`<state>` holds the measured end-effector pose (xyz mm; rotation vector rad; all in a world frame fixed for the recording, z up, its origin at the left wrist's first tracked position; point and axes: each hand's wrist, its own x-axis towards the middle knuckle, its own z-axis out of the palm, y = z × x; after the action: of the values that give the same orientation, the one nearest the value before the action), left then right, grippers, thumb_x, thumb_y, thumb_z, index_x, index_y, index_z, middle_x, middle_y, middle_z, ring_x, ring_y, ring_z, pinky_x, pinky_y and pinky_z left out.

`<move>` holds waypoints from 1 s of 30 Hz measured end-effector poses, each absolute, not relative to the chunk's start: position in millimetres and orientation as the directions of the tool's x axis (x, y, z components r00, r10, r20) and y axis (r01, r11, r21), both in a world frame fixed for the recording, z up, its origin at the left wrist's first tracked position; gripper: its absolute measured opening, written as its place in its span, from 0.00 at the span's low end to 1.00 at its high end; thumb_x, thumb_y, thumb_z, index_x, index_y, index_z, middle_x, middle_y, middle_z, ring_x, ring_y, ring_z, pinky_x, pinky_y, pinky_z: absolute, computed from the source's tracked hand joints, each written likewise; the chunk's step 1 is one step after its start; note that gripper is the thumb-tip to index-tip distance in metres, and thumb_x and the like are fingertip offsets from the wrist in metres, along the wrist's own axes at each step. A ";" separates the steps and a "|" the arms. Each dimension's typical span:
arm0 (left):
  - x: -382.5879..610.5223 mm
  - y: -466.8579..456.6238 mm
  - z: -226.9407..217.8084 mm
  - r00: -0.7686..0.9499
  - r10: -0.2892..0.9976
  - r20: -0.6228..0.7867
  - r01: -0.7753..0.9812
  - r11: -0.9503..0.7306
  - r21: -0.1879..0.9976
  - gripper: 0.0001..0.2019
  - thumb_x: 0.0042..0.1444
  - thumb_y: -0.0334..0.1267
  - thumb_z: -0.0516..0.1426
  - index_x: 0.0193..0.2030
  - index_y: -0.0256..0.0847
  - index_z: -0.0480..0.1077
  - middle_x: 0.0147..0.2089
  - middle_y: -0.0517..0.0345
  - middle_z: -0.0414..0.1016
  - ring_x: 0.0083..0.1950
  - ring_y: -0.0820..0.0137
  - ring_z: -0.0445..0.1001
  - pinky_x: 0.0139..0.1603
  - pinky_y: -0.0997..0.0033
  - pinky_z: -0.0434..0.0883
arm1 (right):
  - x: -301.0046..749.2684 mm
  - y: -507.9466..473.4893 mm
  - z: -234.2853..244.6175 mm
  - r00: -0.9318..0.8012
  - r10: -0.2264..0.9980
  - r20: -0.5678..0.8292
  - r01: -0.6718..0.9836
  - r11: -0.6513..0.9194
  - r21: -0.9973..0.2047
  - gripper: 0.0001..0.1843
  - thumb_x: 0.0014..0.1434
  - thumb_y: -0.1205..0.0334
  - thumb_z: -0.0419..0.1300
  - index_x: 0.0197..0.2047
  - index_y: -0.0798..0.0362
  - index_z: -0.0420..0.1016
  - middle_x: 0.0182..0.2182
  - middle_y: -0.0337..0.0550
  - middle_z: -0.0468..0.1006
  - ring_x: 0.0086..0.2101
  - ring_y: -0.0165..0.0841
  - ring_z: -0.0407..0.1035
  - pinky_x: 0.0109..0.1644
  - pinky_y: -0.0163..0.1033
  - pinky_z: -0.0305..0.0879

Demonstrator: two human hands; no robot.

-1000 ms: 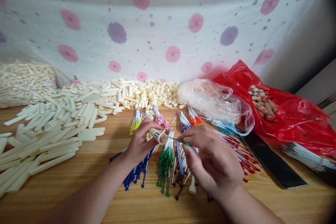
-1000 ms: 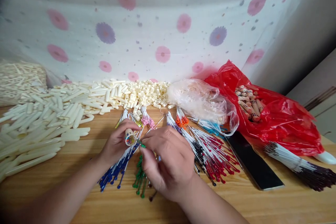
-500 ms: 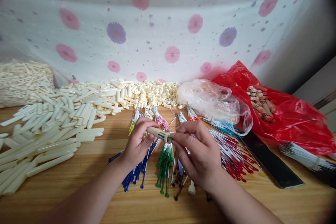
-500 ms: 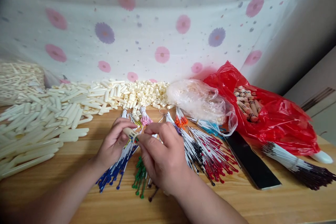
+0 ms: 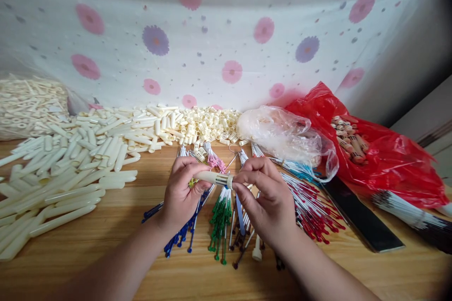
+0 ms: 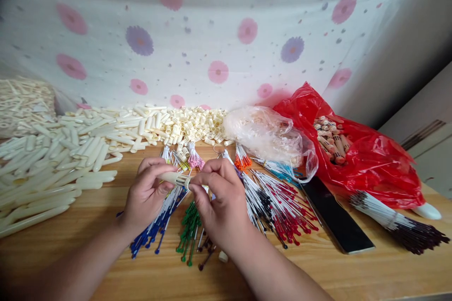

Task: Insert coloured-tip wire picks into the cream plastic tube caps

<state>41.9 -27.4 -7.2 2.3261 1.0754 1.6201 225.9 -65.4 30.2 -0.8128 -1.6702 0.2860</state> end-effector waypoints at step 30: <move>47.0 -22.4 -11.2 0.301 0.890 0.342 0.252 -0.420 0.872 0.18 0.49 0.51 0.61 0.37 0.41 0.64 0.30 0.63 0.64 0.29 0.72 0.63 0.30 0.75 0.60 | 286.5 -103.7 -21.5 -0.455 0.863 0.218 0.842 0.497 -0.210 0.10 0.60 0.69 0.55 0.31 0.53 0.75 0.32 0.44 0.74 0.37 0.34 0.64 0.41 0.37 0.60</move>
<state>47.0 -22.4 -11.2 1.8515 1.0209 1.1275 286.5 -103.7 -21.5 -1.4382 -2.4493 0.1030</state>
